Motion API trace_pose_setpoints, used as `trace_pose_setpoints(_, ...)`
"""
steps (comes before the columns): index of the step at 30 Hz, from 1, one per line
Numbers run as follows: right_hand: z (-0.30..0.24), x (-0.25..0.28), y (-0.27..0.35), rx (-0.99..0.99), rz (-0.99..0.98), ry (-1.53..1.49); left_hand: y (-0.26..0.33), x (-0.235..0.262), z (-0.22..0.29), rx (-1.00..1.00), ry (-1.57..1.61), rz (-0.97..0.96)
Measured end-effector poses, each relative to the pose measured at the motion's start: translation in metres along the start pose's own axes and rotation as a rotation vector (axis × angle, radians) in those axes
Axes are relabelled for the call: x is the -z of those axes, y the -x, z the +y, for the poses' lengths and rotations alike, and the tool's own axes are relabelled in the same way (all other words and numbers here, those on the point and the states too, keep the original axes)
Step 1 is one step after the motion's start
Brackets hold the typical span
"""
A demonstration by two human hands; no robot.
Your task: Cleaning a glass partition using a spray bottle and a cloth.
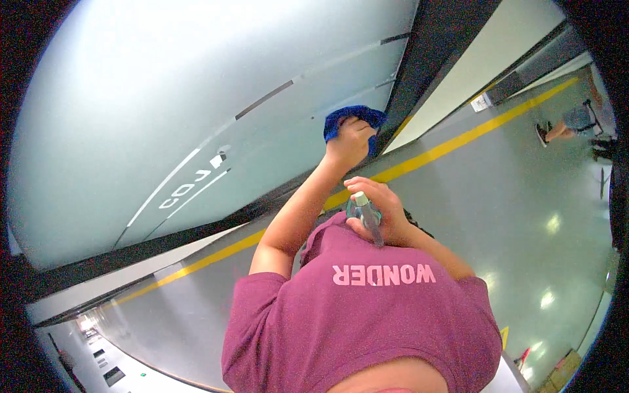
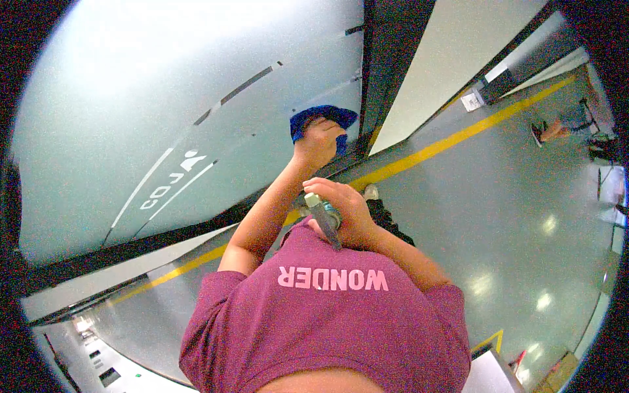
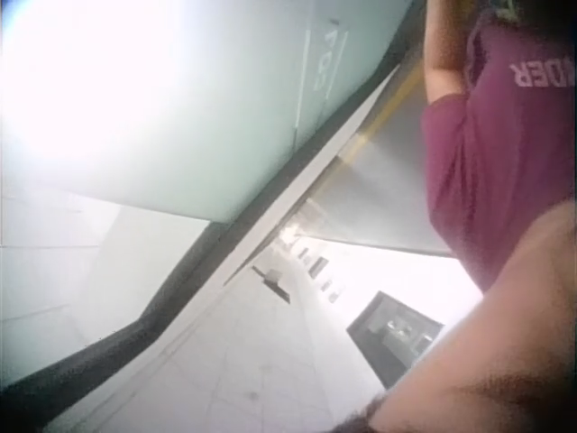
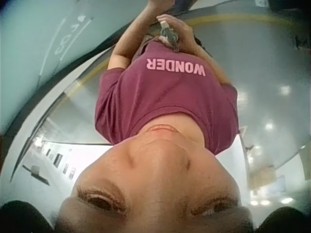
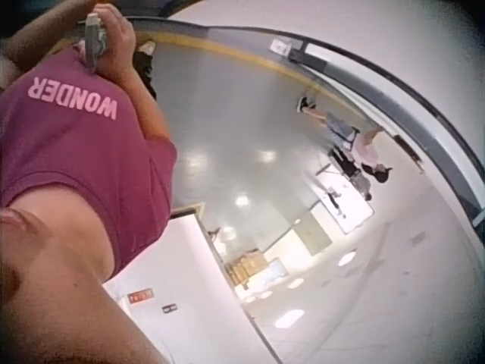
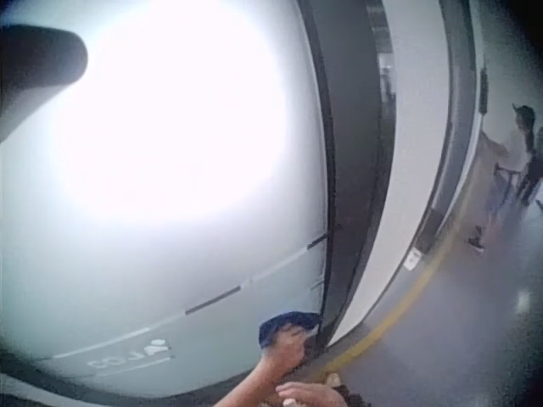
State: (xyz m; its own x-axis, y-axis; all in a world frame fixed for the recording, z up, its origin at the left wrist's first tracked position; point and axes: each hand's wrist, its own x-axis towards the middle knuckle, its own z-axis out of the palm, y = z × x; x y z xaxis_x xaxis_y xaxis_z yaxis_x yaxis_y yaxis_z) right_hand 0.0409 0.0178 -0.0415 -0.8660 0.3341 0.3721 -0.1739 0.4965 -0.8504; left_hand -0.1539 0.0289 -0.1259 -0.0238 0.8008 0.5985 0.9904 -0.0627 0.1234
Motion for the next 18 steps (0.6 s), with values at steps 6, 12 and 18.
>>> trace_pose_setpoints(6, 0.004, 0.004, -0.007, 0.045, 0.008, -0.046, -0.040, 0.047, 0.029, 0.729, 0.435, -0.211)
trace_pose_setpoints(12, 0.025, 0.012, -0.005, 0.055, -0.003, -0.073, -0.075, 0.016, 0.014, 0.841, 0.603, 0.015)
trace_pose_setpoints(18, 0.043, 0.050, -0.008, 0.029, -0.028, -0.090, -0.101, 0.006, 0.026, 1.093, 0.521, -0.047)
